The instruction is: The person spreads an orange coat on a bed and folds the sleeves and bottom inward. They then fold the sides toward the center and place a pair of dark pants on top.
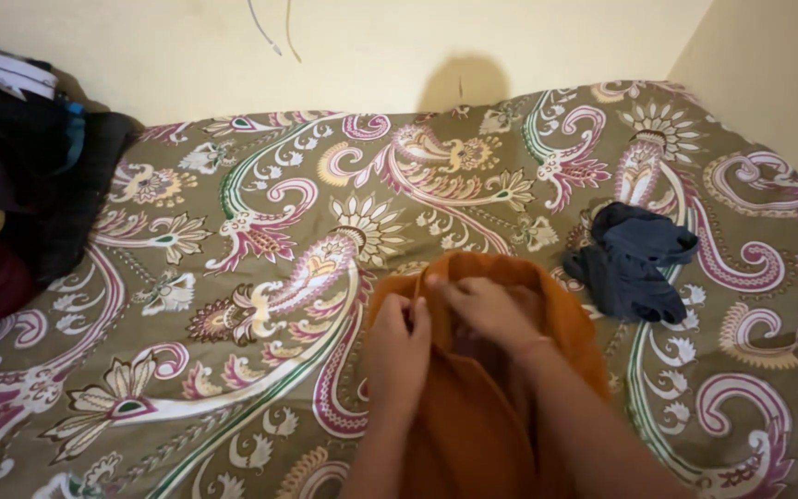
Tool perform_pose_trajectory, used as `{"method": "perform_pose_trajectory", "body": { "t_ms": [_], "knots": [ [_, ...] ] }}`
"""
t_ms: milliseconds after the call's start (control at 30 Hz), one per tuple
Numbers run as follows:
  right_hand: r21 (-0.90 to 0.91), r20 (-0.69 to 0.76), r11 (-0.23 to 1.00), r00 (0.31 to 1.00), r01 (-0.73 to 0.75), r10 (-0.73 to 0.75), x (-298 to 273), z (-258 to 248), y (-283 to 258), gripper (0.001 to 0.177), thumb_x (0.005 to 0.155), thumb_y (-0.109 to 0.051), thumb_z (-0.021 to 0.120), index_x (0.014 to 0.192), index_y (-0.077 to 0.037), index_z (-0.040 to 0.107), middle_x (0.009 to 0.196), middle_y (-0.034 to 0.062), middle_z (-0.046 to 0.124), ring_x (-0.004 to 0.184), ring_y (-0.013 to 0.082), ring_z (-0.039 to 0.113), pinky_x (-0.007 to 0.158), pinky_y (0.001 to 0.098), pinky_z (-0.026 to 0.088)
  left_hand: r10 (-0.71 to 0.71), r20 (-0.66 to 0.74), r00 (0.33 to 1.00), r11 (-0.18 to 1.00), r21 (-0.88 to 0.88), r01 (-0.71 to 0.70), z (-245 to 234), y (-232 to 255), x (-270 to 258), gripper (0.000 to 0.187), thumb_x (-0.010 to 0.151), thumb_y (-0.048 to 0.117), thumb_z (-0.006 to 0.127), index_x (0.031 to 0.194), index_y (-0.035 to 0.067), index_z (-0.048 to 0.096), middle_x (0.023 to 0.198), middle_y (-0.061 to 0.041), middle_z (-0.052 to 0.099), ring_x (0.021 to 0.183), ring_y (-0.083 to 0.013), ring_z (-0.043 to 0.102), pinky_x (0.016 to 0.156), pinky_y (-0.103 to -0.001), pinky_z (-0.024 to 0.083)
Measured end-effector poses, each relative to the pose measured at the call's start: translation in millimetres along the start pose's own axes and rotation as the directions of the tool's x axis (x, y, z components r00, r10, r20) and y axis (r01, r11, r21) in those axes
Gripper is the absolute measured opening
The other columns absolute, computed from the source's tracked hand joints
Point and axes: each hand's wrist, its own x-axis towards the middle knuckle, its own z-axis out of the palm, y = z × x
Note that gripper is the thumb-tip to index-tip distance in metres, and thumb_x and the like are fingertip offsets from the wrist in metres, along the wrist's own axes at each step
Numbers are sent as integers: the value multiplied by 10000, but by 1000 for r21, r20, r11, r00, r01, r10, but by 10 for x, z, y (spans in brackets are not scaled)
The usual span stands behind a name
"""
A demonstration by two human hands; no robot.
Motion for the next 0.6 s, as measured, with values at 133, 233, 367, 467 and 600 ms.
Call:
{"method": "perform_pose_trajectory", "body": {
  "t_ms": [133,233,367,467,600],
  "knots": [
    [309,-74,859,910,409,-407,454,406,463,328,967,-356,662,998,-38,736,853,-4,712,763,54,597,671,251,520,-102,1,995,985,-139,101,203,-514,174,321,948,339,642,887,27,602,841,-190,671,767,-385,640,719,-491,499],
    [663,-17,724,971,191,-239,296,506,481,320,973,-334,653,1012,-27,737,873,-17,703,767,60,613,679,240,509,-73,34,997,912,-403,80,176,-551,123,308,971,287,641,879,-1,581,817,-207,619,791,-396,601,704,-477,504],
    [630,-61,763,989,142,-133,493,639,719,353,980,-322,693,1028,24,735,877,46,691,753,108,589,656,271,496,138,-78,987,977,172,-123,106,-275,-74,178,970,234,602,985,58,573,970,-139,638,857,-343,636,742,-458,501],
    [483,-109,856,983,182,-148,492,631,705,336,964,-319,690,1038,7,724,900,49,710,776,101,615,674,274,514,384,-89,919,879,340,-334,30,-136,-175,190,946,132,547,1126,87,589,1171,-103,648,1014,-318,634,820,-423,520],
    [163,-308,837,833,523,-460,669,783,924,308,996,-292,596,1080,-14,697,960,38,741,872,89,675,782,266,529,519,49,853,732,491,-473,105,-298,-148,474,877,92,536,1349,77,585,1306,-62,645,1199,-251,578,908,-349,523]
  ]
}}
